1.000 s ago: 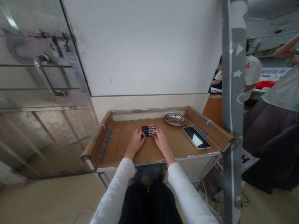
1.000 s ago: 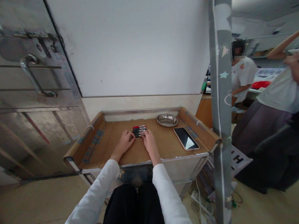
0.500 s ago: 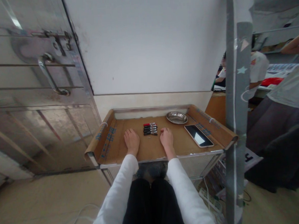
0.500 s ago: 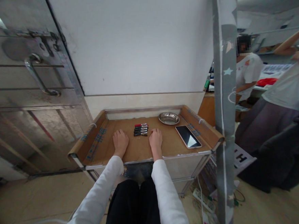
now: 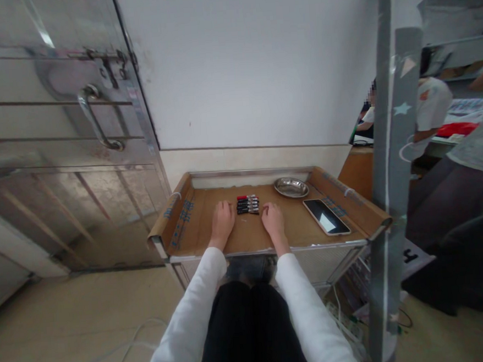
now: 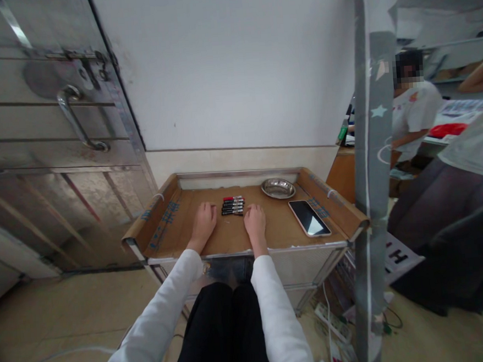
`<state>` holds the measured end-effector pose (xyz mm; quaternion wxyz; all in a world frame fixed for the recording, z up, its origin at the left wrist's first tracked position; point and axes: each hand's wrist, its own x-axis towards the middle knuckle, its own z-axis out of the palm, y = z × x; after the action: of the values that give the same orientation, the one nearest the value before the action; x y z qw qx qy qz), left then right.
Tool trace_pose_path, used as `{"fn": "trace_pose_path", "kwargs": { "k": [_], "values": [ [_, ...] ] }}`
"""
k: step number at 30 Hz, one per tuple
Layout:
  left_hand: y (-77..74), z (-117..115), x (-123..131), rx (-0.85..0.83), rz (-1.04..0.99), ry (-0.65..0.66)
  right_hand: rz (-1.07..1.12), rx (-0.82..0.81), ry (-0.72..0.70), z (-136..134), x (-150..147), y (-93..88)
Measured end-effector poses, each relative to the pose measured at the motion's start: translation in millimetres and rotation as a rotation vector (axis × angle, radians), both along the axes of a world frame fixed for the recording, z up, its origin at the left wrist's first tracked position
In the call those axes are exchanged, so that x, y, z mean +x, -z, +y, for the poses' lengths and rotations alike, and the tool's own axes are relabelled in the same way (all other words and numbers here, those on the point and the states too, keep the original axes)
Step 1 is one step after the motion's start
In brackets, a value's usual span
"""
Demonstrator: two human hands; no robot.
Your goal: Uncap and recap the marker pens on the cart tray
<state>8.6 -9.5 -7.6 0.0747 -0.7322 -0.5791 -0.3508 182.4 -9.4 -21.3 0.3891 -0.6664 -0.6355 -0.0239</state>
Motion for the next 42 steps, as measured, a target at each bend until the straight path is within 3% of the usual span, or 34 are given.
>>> {"fn": "trace_pose_path", "kwargs": {
  "k": [3, 5, 10, 17, 21, 26, 32, 42],
  "values": [
    [-2.7, -0.7, 1.9, -0.028, -0.032, 0.324, 0.010, 0.051, -0.145, -2.9, -2.5, -3.2],
    [-1.9, 0.5, 2.3, -0.096, -0.065, 0.397, -0.037, 0.050, -0.211, -4.5, -4.2, -5.0],
    [1.6, 6.6, 2.2, -0.220, -0.142, 0.444, -0.188, -0.011, -0.165, -6.5, -8.1, -4.4],
    [2.6, 1.4, -1.3, -0.201, -0.160, 0.446, -0.238, -0.060, -0.097, -7.3, -8.9, -2.4],
    [8.3, -1.1, -7.6, -0.228, -0.150, 0.506, -0.089, -0.016, -0.180, -0.6, -3.7, 1.1],
    [12.0, 5.9, -6.8, -0.230, -0.199, 0.478, 0.173, 0.082, -0.282, 5.4, 0.9, 4.4],
    [5.1, 8.4, -2.2, -0.149, -0.243, 0.439, 0.128, 0.070, -0.359, -0.9, -7.3, -2.7],
    [0.4, 7.6, -0.1, -0.115, -0.308, 0.515, 0.074, 0.044, -0.431, -2.4, -10.4, -4.3]
  ]
}}
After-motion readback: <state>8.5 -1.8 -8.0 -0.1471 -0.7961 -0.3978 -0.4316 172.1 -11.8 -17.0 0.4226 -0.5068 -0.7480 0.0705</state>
